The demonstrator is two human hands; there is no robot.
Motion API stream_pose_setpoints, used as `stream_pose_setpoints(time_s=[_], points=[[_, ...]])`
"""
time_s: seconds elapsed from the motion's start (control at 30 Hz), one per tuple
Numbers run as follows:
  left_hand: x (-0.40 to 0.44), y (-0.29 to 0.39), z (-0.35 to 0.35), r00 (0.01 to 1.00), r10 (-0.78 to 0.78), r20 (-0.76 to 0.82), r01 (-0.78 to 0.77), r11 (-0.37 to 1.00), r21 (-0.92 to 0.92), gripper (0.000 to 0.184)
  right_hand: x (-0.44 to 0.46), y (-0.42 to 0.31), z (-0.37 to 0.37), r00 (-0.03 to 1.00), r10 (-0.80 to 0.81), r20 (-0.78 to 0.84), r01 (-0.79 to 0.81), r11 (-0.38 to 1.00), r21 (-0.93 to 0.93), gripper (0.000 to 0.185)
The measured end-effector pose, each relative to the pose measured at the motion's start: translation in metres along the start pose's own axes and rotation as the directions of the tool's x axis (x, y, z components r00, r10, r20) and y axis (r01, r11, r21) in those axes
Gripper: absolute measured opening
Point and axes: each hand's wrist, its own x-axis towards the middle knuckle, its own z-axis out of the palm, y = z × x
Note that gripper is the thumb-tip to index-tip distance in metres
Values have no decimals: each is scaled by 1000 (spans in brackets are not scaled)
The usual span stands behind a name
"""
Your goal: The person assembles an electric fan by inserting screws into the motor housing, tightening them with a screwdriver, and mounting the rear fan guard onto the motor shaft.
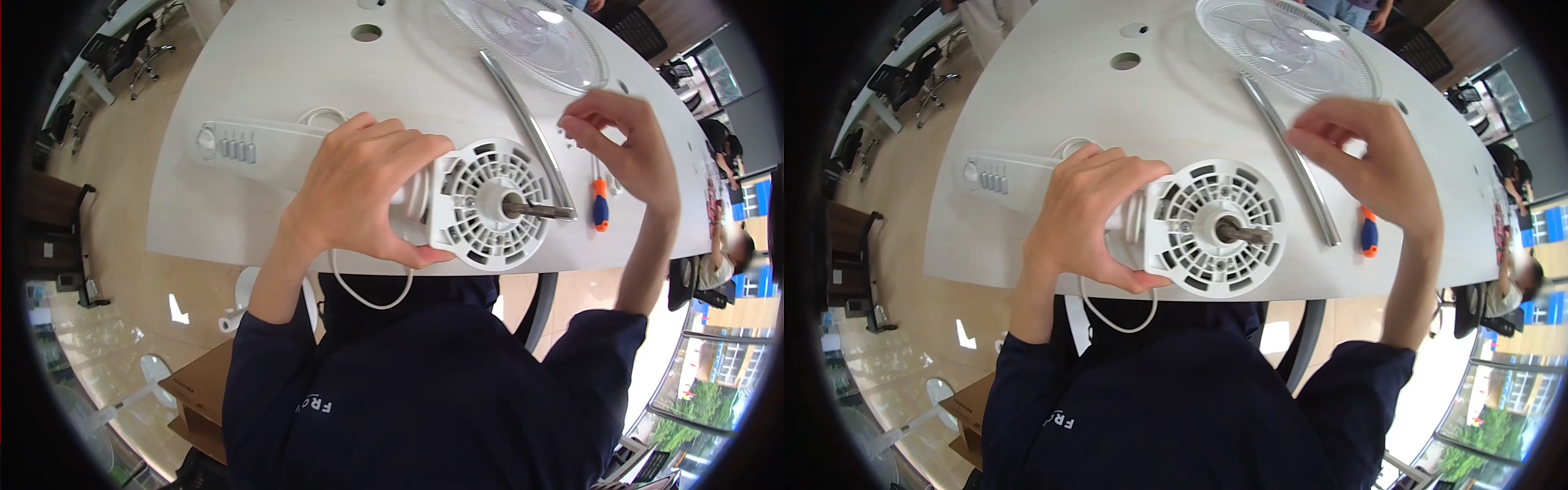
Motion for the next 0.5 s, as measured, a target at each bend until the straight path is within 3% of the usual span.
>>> stream_pose_setpoints(time_s=[0.07,0.13,0.2,0.27,0.33,0.5], points=[[0,-1,3,999,16,-34,-17,999,-29,78,-42,47,-6,962,19,-273,-105,946,-306,17],[-1,0,2,1000,12,-26,-13,1000,-8,80,-92,98,-10,774,379,-507,-541,812,-219,23],[-1,0,1,1000,2,-19,-2,1000,2,82,-147,144,8,611,596,-521,-759,629,-171,41],[0,1,0,1000,-3,9,2,1000,20,84,-179,162,39,510,737,-443,-854,496,-159,58],[1,1,-1,1000,14,3,-14,999,28,82,-184,156,72,522,738,-427,-853,461,-246,68],[0,2,0,999,33,-8,-33,998,54,80,-188,169,91,508,571,-645,-837,504,-212,55]])
